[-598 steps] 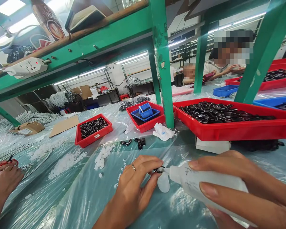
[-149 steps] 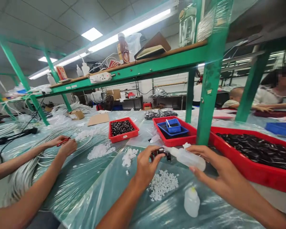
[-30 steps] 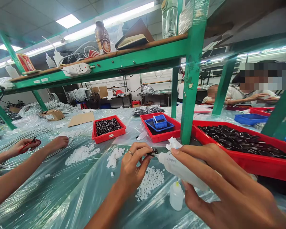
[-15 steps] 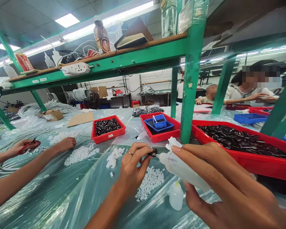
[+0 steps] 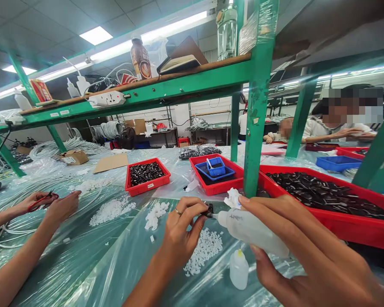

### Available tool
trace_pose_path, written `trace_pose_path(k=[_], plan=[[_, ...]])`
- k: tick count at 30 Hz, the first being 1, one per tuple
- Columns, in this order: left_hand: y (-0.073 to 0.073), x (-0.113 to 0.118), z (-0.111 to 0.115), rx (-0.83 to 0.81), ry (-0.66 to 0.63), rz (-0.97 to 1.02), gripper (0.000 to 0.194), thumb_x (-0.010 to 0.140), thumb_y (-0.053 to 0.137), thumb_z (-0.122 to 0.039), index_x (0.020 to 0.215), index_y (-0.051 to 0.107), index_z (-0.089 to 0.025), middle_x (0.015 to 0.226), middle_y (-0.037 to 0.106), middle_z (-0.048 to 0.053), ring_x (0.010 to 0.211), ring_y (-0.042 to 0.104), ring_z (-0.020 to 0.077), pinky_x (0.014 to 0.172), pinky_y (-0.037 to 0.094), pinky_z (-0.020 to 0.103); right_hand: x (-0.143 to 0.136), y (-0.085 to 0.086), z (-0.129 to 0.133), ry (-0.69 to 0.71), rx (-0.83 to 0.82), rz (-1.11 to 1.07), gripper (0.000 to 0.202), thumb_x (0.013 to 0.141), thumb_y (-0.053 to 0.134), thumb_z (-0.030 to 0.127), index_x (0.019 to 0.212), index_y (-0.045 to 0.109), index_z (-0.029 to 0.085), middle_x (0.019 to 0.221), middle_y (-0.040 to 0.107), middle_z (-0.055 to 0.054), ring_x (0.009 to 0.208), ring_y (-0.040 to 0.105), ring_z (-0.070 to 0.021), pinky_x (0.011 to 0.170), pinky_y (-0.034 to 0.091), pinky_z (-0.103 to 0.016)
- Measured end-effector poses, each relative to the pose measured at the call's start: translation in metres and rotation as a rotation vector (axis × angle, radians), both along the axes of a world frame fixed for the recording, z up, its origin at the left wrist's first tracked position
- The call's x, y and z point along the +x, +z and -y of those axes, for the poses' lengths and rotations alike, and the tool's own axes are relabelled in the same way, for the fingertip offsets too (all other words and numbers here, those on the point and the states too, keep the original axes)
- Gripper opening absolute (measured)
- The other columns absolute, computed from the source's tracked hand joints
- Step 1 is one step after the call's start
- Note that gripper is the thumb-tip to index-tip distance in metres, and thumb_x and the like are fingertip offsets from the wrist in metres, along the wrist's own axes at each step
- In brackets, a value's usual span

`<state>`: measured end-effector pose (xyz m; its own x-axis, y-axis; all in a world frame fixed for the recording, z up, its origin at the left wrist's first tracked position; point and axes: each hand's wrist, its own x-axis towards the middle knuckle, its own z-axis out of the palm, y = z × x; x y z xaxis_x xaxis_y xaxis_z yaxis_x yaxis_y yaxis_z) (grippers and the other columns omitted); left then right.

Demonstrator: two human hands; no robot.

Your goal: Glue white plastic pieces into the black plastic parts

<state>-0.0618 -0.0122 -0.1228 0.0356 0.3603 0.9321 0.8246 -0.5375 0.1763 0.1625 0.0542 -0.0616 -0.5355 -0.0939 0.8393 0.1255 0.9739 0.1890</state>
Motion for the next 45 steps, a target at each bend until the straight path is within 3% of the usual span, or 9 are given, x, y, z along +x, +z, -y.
trace_pose_path(k=[14, 19, 24, 28, 30, 34, 37, 40, 45], plan=[[0.002, 0.002, -0.001, 0.001, -0.015, 0.007, 0.028, 0.093, 0.058, -0.002, 0.116, 0.060, -0.018, 0.103, 0.064, 0.006, 0.085, 0.060, 0.0104, 0.066, 0.051, 0.018, 0.001, -0.008, 0.006, -0.079, 0.128, -0.003, 0.056, 0.089, 0.058, 0.007, 0.145, 0.052, 0.014, 0.129, 0.065, -0.008, 0.116, 0.063, -0.0270, 0.108, 0.048, -0.043], [0.001, 0.003, -0.001, 0.002, -0.016, 0.012, 0.028, 0.093, 0.059, -0.002, 0.116, 0.059, -0.018, 0.103, 0.065, 0.006, 0.087, 0.061, 0.0113, 0.066, 0.051, 0.019, 0.002, -0.009, 0.005, -0.076, 0.083, -0.018, 0.057, 0.089, 0.057, 0.006, 0.144, 0.053, 0.017, 0.128, 0.064, -0.007, 0.114, 0.063, -0.0262, 0.107, 0.049, -0.041], [0.001, 0.004, 0.000, 0.006, -0.010, 0.011, 0.025, 0.094, 0.059, -0.005, 0.115, 0.060, -0.018, 0.102, 0.065, 0.006, 0.082, 0.060, 0.0110, 0.065, 0.051, 0.020, 0.010, 0.005, -0.012, -0.033, -0.230, -0.055, 0.048, 0.094, 0.057, 0.020, 0.142, 0.053, 0.024, 0.124, 0.064, -0.006, 0.099, 0.070, -0.0233, 0.083, 0.061, -0.032], [0.000, 0.005, 0.000, -0.010, -0.015, 0.017, 0.023, 0.096, 0.058, -0.007, 0.116, 0.059, -0.019, 0.102, 0.066, 0.007, 0.083, 0.061, 0.0121, 0.064, 0.052, 0.021, 0.012, 0.017, -0.035, 0.157, -0.663, -0.181, 0.027, 0.098, 0.057, 0.030, 0.124, 0.063, 0.030, 0.094, 0.074, -0.001, 0.069, 0.072, -0.0186, 0.050, 0.056, -0.025], [0.000, 0.005, -0.001, -0.016, -0.012, 0.025, 0.022, 0.096, 0.058, -0.008, 0.115, 0.058, -0.019, 0.101, 0.067, 0.007, 0.085, 0.062, 0.0125, 0.064, 0.051, 0.021, 0.005, 0.015, -0.045, 0.277, -0.860, -0.191, 0.022, 0.096, 0.062, 0.036, 0.116, 0.065, 0.029, 0.080, 0.074, 0.001, 0.064, 0.072, -0.0176, 0.046, 0.053, -0.023], [-0.002, 0.002, -0.004, -0.025, 0.009, 0.047, 0.016, 0.098, 0.057, -0.012, 0.112, 0.057, -0.020, 0.097, 0.068, 0.005, 0.084, 0.064, 0.0126, 0.061, 0.051, 0.019, -0.016, -0.006, -0.059, 0.434, -1.235, -0.239, 0.032, 0.084, 0.077, 0.042, 0.103, 0.061, 0.022, 0.088, 0.077, -0.004, 0.074, 0.076, -0.0216, 0.064, 0.061, -0.030], [-0.007, -0.002, -0.008, -0.038, 0.083, 0.064, 0.013, 0.099, 0.056, -0.016, 0.111, 0.057, -0.021, 0.093, 0.069, 0.003, 0.075, 0.064, 0.0110, 0.060, 0.051, 0.019, -0.032, -0.032, -0.067, 0.390, -1.439, -0.207, 0.045, 0.075, 0.083, 0.041, 0.106, 0.059, 0.020, 0.107, 0.076, -0.011, 0.095, 0.075, -0.0267, 0.082, 0.060, -0.037], [-0.014, -0.006, -0.012, -0.076, 0.148, 0.096, 0.011, 0.099, 0.055, -0.019, 0.110, 0.057, -0.020, 0.094, 0.069, 0.003, 0.071, 0.065, 0.0108, 0.060, 0.052, 0.020, -0.044, -0.063, -0.080, 0.243, -1.448, -0.091, 0.052, 0.071, 0.080, 0.043, 0.113, 0.061, 0.019, 0.121, 0.072, -0.013, 0.113, 0.069, -0.0284, 0.095, 0.056, -0.040], [-0.022, -0.013, -0.016, -0.136, 0.181, 0.146, 0.011, 0.099, 0.055, -0.023, 0.110, 0.056, -0.021, 0.097, 0.070, 0.004, 0.074, 0.068, 0.0127, 0.061, 0.052, 0.022, -0.051, -0.117, -0.109, 0.086, -1.366, -0.027, 0.045, 0.060, 0.078, 0.040, 0.095, 0.058, 0.020, 0.097, 0.075, -0.011, 0.094, 0.073, -0.0299, 0.089, 0.059, -0.045]])
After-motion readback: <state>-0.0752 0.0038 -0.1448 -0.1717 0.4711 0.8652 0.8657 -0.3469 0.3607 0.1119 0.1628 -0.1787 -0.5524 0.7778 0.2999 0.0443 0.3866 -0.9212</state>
